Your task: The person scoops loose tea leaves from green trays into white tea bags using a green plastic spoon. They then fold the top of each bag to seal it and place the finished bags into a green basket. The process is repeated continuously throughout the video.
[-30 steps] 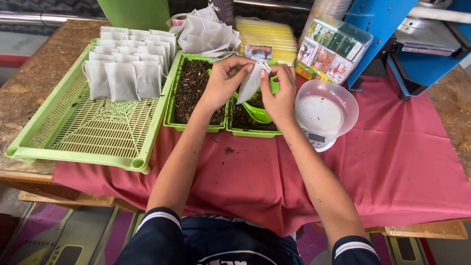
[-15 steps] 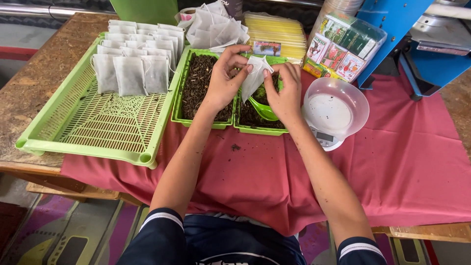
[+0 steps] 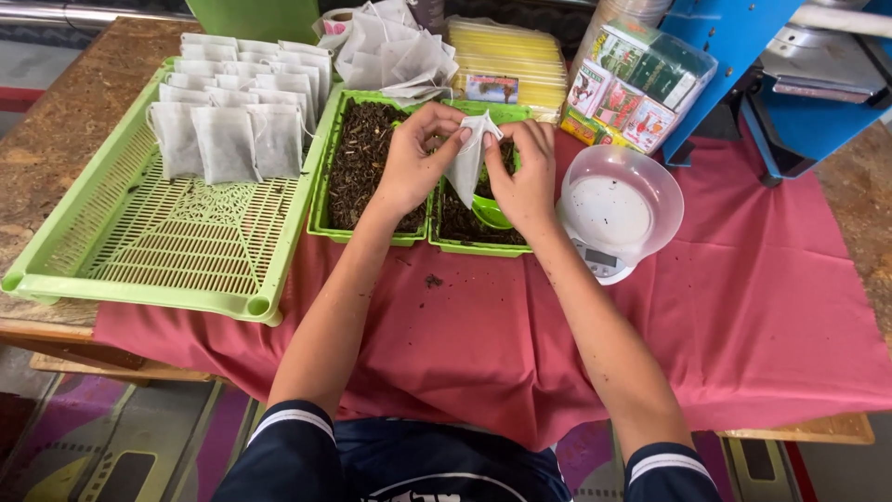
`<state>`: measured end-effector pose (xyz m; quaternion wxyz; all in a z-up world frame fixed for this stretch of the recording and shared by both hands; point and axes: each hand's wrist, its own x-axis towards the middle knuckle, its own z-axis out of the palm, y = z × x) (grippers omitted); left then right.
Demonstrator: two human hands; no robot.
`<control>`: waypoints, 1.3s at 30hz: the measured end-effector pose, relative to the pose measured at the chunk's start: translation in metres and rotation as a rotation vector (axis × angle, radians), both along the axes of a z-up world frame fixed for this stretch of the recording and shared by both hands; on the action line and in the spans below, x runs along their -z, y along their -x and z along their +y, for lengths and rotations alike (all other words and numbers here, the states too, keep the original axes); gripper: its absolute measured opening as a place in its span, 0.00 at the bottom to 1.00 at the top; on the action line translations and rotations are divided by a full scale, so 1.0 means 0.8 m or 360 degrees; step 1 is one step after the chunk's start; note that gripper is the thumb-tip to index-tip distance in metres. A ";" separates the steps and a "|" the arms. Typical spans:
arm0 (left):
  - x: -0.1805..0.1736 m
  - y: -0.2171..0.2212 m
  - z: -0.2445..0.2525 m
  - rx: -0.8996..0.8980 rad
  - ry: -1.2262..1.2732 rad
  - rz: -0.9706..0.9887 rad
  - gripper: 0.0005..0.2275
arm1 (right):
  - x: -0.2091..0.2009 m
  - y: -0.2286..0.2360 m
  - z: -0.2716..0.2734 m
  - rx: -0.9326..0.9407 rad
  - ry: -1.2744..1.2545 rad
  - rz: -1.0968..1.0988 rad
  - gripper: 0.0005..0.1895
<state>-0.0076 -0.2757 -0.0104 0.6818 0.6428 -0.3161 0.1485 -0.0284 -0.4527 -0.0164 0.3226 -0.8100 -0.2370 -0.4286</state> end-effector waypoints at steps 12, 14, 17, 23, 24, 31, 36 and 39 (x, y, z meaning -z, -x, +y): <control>0.013 -0.010 0.000 -0.0229 -0.0035 -0.0066 0.06 | 0.004 -0.007 -0.005 -0.0122 -0.0076 -0.0106 0.07; 0.011 -0.004 0.002 -0.0214 -0.0029 -0.0065 0.06 | 0.003 0.000 -0.002 -0.0067 -0.0041 -0.0064 0.07; 0.006 -0.006 0.002 -0.0221 -0.0012 -0.0079 0.06 | -0.002 0.001 -0.002 0.0014 -0.0019 -0.0063 0.08; 0.007 -0.003 0.000 -0.0264 0.0009 -0.0038 0.05 | -0.007 0.008 -0.002 0.0014 -0.0070 -0.0065 0.10; 0.006 -0.002 0.001 -0.0247 0.0017 -0.0046 0.04 | -0.007 0.008 -0.001 0.0022 -0.0091 -0.0059 0.11; 0.014 -0.009 0.000 -0.0266 0.0127 -0.0005 0.03 | -0.004 0.006 -0.002 0.0044 -0.0097 0.0001 0.11; 0.017 -0.012 0.001 -0.0277 0.0143 -0.0008 0.04 | -0.004 0.006 -0.003 0.0054 -0.0077 0.0032 0.11; 0.018 -0.012 0.001 -0.0301 0.0143 0.0026 0.03 | -0.004 0.007 -0.002 0.0052 -0.0063 0.0057 0.11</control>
